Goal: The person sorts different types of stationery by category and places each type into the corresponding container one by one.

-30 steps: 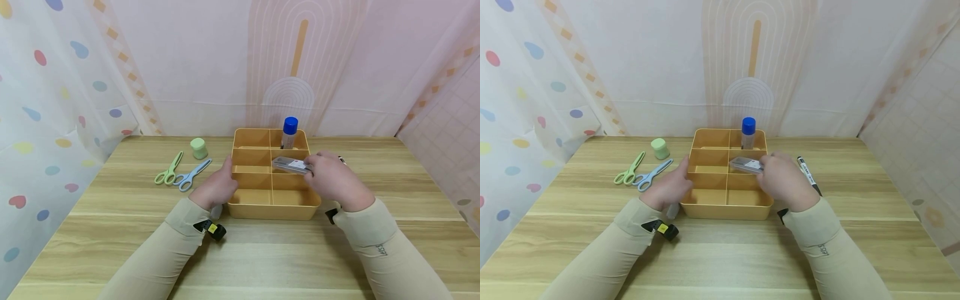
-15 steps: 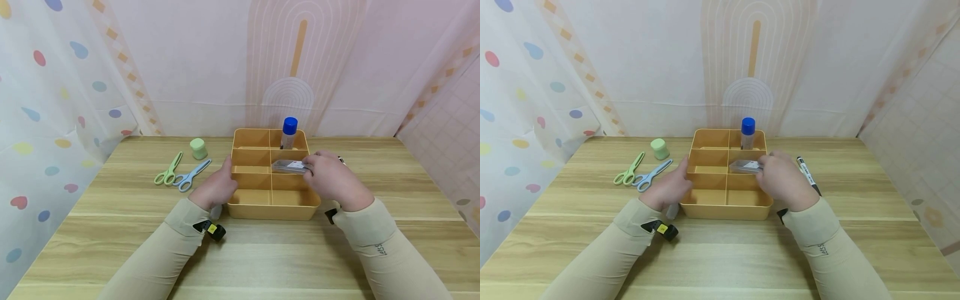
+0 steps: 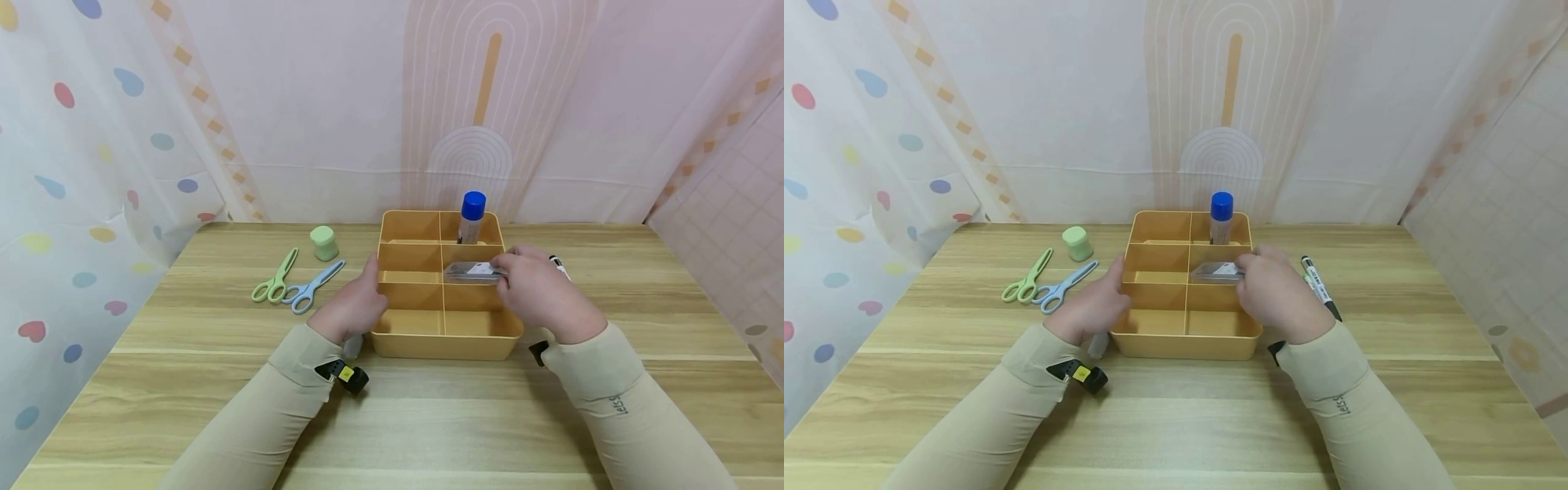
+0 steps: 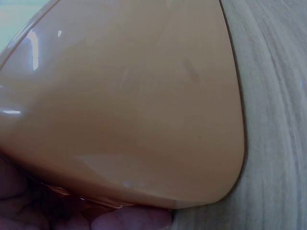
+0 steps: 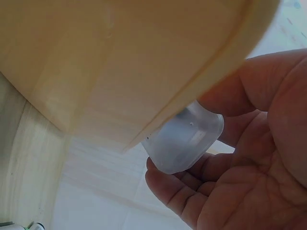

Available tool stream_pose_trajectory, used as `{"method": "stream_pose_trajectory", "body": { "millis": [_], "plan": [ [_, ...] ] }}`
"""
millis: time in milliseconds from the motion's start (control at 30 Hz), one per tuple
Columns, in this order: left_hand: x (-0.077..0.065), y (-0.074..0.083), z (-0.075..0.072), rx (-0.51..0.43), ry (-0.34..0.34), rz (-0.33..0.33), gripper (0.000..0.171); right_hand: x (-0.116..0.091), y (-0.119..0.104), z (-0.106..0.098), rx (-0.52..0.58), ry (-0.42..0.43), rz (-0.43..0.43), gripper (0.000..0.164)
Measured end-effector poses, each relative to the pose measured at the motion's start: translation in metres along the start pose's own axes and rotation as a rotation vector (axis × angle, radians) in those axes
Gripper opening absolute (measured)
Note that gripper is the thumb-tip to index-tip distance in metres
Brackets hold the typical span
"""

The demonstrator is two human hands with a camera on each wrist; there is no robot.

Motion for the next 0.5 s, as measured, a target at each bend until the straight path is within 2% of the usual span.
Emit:
{"method": "stream_pose_trajectory", "body": {
  "millis": [300,500],
  "plan": [
    [-0.0004,-0.0013,-0.0002,0.013,0.001,-0.008,0.087,0.0009,-0.0027,0.0015,-0.007,0.008,-0.020,0.037],
    [-0.0002,-0.0010,0.0009,-0.016,-0.005,-0.005,0.088,0.0014,-0.0027,0.0026,-0.012,0.009,-0.029,0.032]
  ]
}}
Point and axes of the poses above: each hand's wrist, its own x-axis towards the middle knuckle, its own z-axis out of the palm, y = z × x, the point moved 10 cm from there along x, towards the middle knuckle, and after that the axes turned 11 degrees about -y, right-handed, at the moved point
